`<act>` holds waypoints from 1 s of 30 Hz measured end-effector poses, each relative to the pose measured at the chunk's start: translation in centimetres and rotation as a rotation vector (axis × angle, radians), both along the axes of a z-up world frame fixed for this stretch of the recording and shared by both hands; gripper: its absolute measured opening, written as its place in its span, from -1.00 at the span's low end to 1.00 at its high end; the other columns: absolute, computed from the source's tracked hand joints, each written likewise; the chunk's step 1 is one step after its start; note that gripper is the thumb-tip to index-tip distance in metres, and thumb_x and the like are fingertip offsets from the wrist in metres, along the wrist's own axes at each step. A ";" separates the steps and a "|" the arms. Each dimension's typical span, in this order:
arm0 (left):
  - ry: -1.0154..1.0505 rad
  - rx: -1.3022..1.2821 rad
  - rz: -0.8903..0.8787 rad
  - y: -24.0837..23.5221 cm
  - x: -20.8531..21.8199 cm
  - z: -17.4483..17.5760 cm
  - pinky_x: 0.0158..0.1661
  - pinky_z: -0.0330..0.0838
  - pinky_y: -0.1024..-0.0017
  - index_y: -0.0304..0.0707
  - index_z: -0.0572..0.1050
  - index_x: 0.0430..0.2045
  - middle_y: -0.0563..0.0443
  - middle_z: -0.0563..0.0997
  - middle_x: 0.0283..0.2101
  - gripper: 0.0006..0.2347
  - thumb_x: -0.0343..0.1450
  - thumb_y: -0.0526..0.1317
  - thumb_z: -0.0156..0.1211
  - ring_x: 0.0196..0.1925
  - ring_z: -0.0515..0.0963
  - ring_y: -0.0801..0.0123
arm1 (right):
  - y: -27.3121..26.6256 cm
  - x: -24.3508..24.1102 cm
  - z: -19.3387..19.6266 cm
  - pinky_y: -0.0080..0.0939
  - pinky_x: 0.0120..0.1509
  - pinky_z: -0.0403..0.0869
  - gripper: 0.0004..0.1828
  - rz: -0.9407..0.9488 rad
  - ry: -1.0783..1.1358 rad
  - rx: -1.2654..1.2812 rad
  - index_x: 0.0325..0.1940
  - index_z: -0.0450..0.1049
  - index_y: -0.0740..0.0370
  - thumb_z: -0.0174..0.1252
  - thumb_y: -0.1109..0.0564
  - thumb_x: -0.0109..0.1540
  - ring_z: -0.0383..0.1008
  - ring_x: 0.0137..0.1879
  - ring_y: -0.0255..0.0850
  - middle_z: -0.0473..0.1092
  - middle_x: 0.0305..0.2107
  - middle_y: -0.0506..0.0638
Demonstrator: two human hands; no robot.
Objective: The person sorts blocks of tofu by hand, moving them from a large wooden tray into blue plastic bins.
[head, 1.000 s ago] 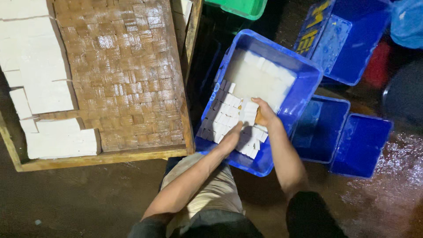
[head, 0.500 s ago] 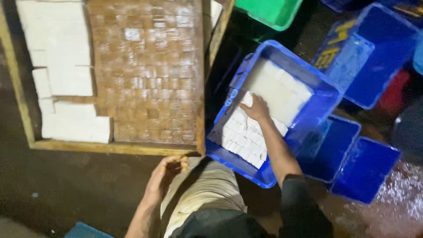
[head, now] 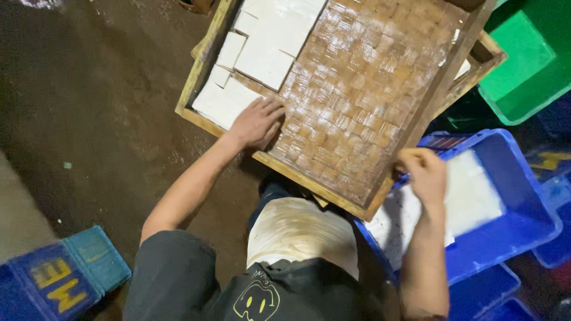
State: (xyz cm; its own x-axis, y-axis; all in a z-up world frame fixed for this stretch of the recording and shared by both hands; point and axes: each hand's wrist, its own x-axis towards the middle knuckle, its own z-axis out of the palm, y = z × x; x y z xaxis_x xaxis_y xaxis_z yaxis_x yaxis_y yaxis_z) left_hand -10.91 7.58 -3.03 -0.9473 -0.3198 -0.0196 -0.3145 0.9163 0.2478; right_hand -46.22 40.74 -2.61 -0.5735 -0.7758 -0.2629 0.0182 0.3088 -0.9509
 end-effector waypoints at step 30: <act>-0.291 -0.149 -1.056 -2.2 -4.4 -7.0 0.10 0.38 0.07 -0.11 0.69 -0.38 -0.03 0.70 -0.17 -0.85 0.37 -0.18 0.17 0.02 0.64 0.13 | -16.7 26.0 1.9 -0.11 0.12 0.47 -0.78 0.028 0.474 0.372 -0.02 0.56 0.24 0.15 0.17 0.27 0.56 0.03 0.02 0.53 -0.10 0.14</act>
State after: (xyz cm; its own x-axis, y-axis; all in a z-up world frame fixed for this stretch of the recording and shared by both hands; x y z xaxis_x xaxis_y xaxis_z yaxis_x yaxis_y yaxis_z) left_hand -15.33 5.38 -10.06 -0.7106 0.6294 -0.3144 0.6151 0.7727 0.1566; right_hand -20.19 24.01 -0.76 -0.6753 -0.6974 -0.2400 -0.3942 0.6163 -0.6817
